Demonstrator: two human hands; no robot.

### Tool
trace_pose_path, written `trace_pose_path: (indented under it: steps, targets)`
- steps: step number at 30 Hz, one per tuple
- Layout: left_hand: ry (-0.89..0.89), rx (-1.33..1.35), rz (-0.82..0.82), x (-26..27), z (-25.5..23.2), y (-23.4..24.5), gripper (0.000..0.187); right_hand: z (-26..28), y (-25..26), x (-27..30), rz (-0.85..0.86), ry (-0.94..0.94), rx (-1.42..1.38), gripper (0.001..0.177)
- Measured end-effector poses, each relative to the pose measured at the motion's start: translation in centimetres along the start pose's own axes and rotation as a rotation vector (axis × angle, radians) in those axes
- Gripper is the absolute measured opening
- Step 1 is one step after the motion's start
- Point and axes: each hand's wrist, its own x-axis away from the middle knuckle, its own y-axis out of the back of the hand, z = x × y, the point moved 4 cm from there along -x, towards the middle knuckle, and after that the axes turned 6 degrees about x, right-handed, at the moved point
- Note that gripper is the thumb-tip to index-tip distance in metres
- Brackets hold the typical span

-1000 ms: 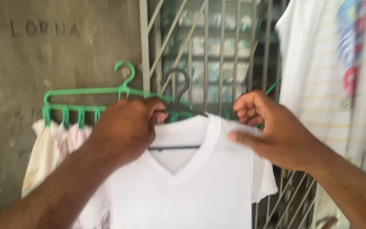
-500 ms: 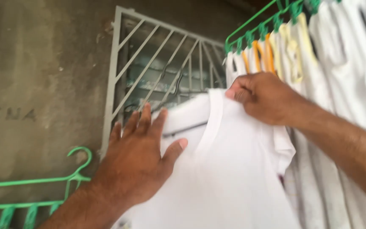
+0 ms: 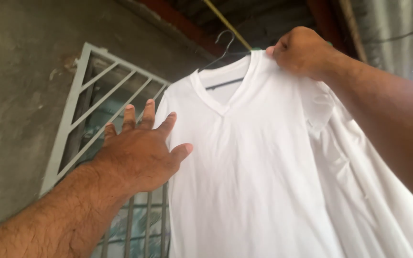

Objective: Hanging washed t-shirts onto hangers and then onto a clothesline.

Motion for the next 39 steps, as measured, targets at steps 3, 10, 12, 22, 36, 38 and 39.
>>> trace_pose_path:
  steps: [3, 10, 12, 22, 36, 38, 39]
  targets:
    - [0.012, -0.024, -0.016, -0.2, 0.0, 0.8, 0.076, 0.4, 1.6, -1.7, -0.070, -0.115, 0.035, 0.038]
    - [-0.013, 0.002, 0.034, 1.0, -0.5, 1.2, 0.076, 1.2, 1.2, -4.7, -0.204, -0.217, -0.049, 0.034]
    - [-0.018, 0.021, 0.043, 1.4, -0.8, 1.4, 0.076, 1.6, 0.8, -5.0, -0.225, -0.213, -0.052, 0.035]
    - [0.059, -0.057, 0.032, 1.7, 0.8, 2.8, 0.076, 2.3, -2.0, -4.5, -0.085, -0.127, -0.064, 0.027]
    - [0.084, -0.116, -0.074, 2.2, 1.0, 7.1, 0.076, -1.7, -0.2, -6.1, -0.194, -0.113, -0.122, 0.031]
    - [0.063, -0.108, -0.075, 2.6, 0.8, 7.1, 0.079, -1.8, 0.0, -6.4, -0.228, -0.122, -0.139, 0.030]
    - [0.066, -0.107, -0.076, 3.1, 0.6, 7.1, 0.079, -1.4, 0.2, -6.4, -0.228, -0.120, -0.141, 0.030]
